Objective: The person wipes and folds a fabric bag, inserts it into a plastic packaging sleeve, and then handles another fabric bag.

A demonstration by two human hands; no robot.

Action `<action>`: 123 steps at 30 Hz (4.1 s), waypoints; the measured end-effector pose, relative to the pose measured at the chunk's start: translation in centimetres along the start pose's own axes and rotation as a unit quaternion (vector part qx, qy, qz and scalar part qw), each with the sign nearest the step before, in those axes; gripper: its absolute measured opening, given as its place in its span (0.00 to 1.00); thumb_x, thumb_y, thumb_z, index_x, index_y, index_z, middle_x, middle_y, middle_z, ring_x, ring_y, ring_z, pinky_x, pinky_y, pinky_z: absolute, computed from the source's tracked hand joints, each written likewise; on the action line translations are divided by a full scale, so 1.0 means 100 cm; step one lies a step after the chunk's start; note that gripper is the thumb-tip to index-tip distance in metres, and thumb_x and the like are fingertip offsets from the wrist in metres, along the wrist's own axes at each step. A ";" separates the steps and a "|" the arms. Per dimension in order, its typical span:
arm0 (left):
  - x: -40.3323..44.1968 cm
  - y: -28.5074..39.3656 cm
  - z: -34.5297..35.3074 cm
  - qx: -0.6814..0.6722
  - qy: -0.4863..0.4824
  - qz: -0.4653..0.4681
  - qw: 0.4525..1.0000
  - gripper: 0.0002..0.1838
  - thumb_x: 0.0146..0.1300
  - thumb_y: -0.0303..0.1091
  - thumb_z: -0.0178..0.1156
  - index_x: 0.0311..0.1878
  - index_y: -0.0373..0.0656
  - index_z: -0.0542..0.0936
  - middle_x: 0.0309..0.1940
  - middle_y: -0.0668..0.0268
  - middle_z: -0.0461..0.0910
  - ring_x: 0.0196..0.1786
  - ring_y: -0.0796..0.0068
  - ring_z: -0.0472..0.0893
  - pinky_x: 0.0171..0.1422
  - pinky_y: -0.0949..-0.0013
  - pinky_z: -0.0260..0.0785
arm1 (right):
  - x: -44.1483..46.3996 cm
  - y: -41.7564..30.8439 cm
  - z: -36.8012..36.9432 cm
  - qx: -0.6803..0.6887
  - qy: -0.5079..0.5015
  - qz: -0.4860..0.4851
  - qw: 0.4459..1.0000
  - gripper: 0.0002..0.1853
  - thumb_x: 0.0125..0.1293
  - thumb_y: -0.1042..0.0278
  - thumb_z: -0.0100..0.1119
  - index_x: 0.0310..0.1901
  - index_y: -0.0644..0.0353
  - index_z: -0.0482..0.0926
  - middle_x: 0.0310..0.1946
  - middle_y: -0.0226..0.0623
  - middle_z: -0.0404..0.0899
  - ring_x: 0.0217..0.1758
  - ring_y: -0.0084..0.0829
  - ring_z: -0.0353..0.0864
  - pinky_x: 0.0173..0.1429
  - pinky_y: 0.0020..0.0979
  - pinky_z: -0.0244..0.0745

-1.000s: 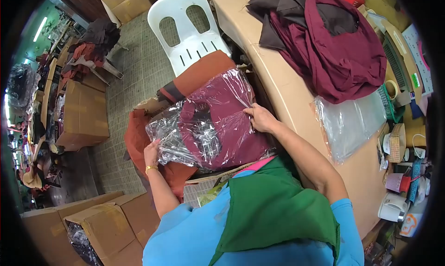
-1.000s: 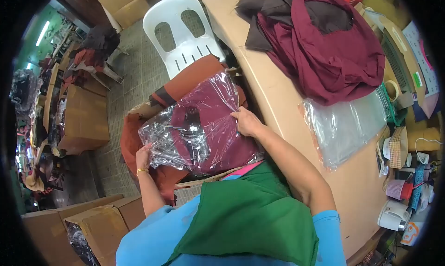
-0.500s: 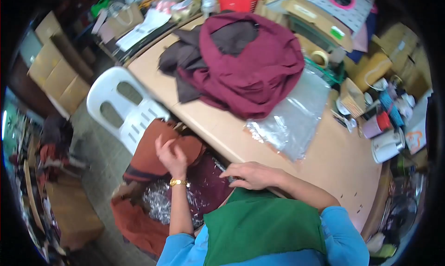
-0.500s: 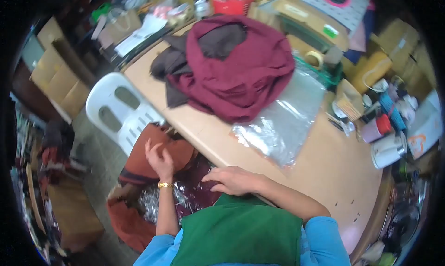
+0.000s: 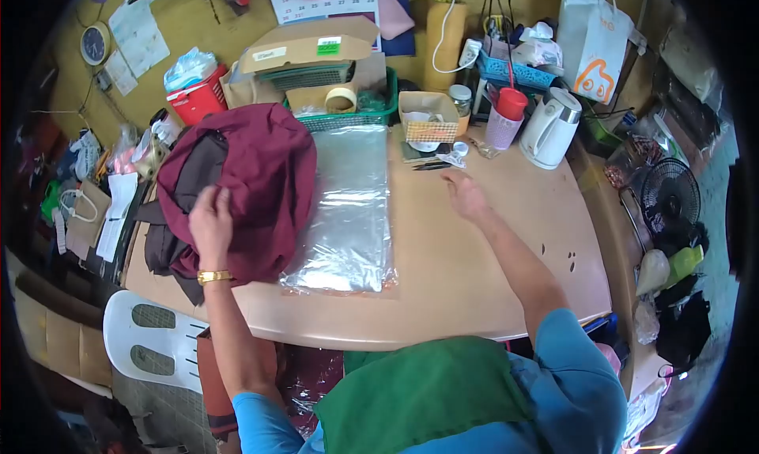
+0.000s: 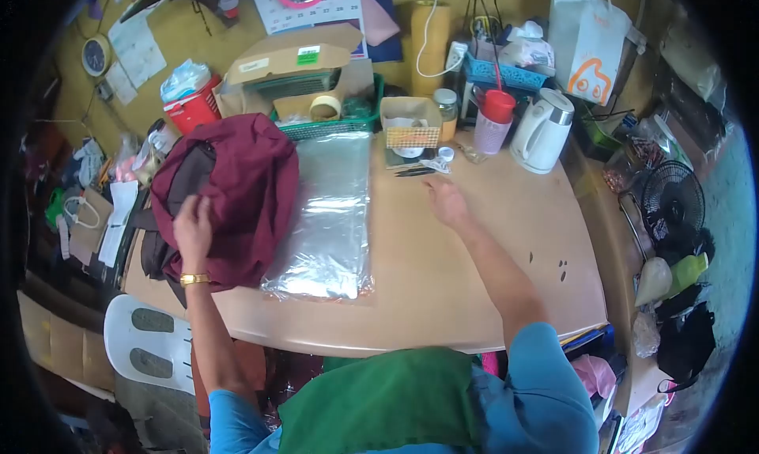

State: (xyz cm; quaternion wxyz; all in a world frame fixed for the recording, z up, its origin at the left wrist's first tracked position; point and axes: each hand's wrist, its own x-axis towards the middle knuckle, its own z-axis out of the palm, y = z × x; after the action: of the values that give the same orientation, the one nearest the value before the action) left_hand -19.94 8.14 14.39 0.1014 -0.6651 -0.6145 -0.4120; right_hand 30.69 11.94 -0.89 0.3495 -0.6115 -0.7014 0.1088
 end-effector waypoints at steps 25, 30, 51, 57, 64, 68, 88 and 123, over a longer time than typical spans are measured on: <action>-0.182 0.122 0.004 0.020 -0.105 -0.064 0.992 0.22 0.64 0.33 0.62 0.58 0.33 0.73 0.43 0.45 0.78 0.51 0.41 0.77 0.56 0.49 0.70 | -0.107 -0.094 -0.115 0.166 -0.128 0.042 0.977 0.18 0.66 0.57 0.68 0.51 0.57 0.78 0.29 0.35 0.82 0.31 0.32 0.81 0.37 0.33 0.75; -0.183 0.108 0.021 0.013 -0.343 -0.138 0.929 0.18 0.67 0.45 0.64 0.37 0.35 0.80 0.31 0.46 0.82 0.37 0.45 0.84 0.42 0.48 0.74 | -0.135 -0.070 -0.080 -0.037 -0.262 0.050 0.963 0.23 0.63 0.59 0.70 0.56 0.56 0.76 0.39 0.52 0.85 0.45 0.48 0.86 0.49 0.45 0.80; -0.236 0.219 0.094 -0.123 -0.478 0.345 0.798 0.35 0.72 0.53 0.51 0.79 0.52 0.59 0.82 0.58 0.49 0.83 0.52 0.47 0.80 0.33 0.36 | -0.066 -0.117 -0.125 0.102 -0.068 -0.056 0.991 0.18 0.63 0.70 0.66 0.55 0.58 0.79 0.49 0.46 0.83 0.55 0.44 0.83 0.56 0.39 0.77; -0.228 0.213 0.109 -0.189 -0.482 0.387 0.763 0.34 0.71 0.48 0.56 0.76 0.47 0.62 0.77 0.55 0.58 0.79 0.50 0.56 0.80 0.42 0.47 | -0.029 -0.094 0.044 -0.005 -0.169 -0.056 0.984 0.16 0.68 0.61 0.62 0.51 0.61 0.78 0.48 0.53 0.82 0.54 0.51 0.82 0.58 0.45 0.74; -0.156 0.148 0.089 -0.280 -0.180 -0.002 0.943 0.42 0.58 0.46 0.72 0.69 0.34 0.66 0.50 0.51 0.72 0.49 0.55 0.75 0.58 0.55 0.69 | -0.043 -0.131 -0.023 0.173 -0.193 -0.039 0.965 0.10 0.66 0.66 0.65 0.38 0.65 0.78 0.34 0.45 0.84 0.42 0.46 0.85 0.48 0.40 0.76; -0.152 0.128 0.125 -0.192 -0.159 -0.158 0.955 0.46 0.58 0.49 0.73 0.71 0.32 0.62 0.52 0.48 0.73 0.47 0.54 0.77 0.54 0.56 0.72 | -0.041 -0.145 -0.021 0.254 -0.169 -0.035 0.952 0.09 0.73 0.69 0.61 0.43 0.68 0.78 0.37 0.35 0.84 0.45 0.22 0.81 0.55 0.31 0.76; -0.116 0.194 0.053 -0.530 -0.168 -0.174 0.813 0.05 0.65 0.27 0.68 0.40 0.36 0.85 0.23 0.76 0.77 0.24 0.91 0.68 0.27 0.81 0.57 | -0.057 -0.179 -0.071 0.395 -0.171 -0.019 0.902 0.08 0.67 0.67 0.68 0.40 0.63 0.82 0.27 0.23 0.78 0.31 0.13 0.70 0.37 0.22 0.66; -0.124 0.241 0.059 -0.774 -0.170 -0.292 0.535 0.07 0.75 0.32 0.58 0.41 0.39 0.79 0.55 0.47 0.82 0.52 0.67 0.85 0.59 0.66 0.81 | -0.093 -0.206 -0.118 -0.034 0.160 -0.292 0.942 0.14 0.52 0.71 0.73 0.40 0.56 0.82 0.32 0.30 0.74 0.33 0.30 0.80 0.36 0.34 0.67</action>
State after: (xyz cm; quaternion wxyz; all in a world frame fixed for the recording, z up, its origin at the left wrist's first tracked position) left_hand 5.39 -2.57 11.25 -0.6857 -0.3248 -0.2217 -0.6126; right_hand 22.01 -4.67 16.40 0.4529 -0.4006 -0.7872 -0.1211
